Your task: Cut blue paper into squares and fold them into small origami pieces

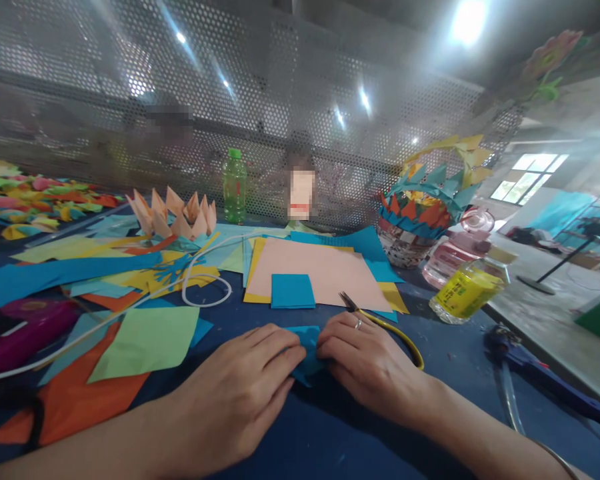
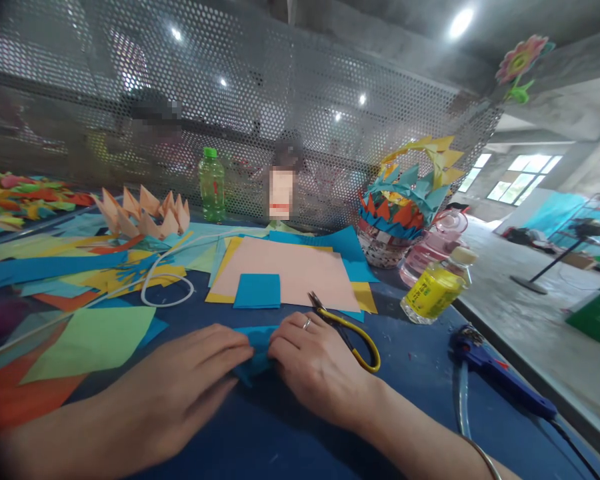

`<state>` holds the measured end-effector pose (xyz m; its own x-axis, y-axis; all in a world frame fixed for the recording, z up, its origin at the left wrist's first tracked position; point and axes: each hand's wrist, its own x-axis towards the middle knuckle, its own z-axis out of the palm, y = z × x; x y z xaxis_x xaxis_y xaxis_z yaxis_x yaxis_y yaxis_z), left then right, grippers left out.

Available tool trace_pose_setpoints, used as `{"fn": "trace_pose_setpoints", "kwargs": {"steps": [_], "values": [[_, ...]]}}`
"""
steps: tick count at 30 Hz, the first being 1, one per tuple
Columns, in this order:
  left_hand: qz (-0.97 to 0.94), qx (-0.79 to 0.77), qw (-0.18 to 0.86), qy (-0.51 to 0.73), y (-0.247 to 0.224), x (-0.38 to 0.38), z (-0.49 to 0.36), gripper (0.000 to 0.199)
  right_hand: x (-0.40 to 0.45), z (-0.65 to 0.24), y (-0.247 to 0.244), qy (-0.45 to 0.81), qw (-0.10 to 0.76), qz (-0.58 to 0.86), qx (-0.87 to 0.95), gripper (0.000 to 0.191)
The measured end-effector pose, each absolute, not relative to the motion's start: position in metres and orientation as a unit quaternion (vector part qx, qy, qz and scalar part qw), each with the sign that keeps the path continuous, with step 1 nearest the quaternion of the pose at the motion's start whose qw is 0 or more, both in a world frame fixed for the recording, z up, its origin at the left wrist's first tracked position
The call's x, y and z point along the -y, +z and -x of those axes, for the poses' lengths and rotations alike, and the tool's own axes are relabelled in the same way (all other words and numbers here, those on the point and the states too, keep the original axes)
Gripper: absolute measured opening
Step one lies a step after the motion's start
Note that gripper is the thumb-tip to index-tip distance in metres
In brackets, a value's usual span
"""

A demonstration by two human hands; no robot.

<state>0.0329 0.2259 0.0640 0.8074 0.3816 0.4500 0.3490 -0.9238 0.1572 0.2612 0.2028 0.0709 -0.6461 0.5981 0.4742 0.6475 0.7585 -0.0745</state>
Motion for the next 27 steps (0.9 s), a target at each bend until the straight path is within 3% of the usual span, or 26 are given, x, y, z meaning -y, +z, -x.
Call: {"fn": "trace_pose_setpoints", "kwargs": {"steps": [7,21,27], "values": [[-0.936,-0.272,0.071,0.211,0.047,-0.231,-0.028,0.053,-0.204,-0.261,0.069,-0.031,0.243,0.357,0.901,0.021],[-0.922,-0.274,0.038,0.27,0.053,-0.246,-0.031,0.039,-0.204,-0.264,0.066,-0.024,0.344,0.368,0.864,0.02],[-0.916,-0.253,0.028,0.308,0.058,-0.25,-0.029,0.026,-0.204,-0.266,0.065,-0.024,0.349,0.384,0.854,0.022]]}}
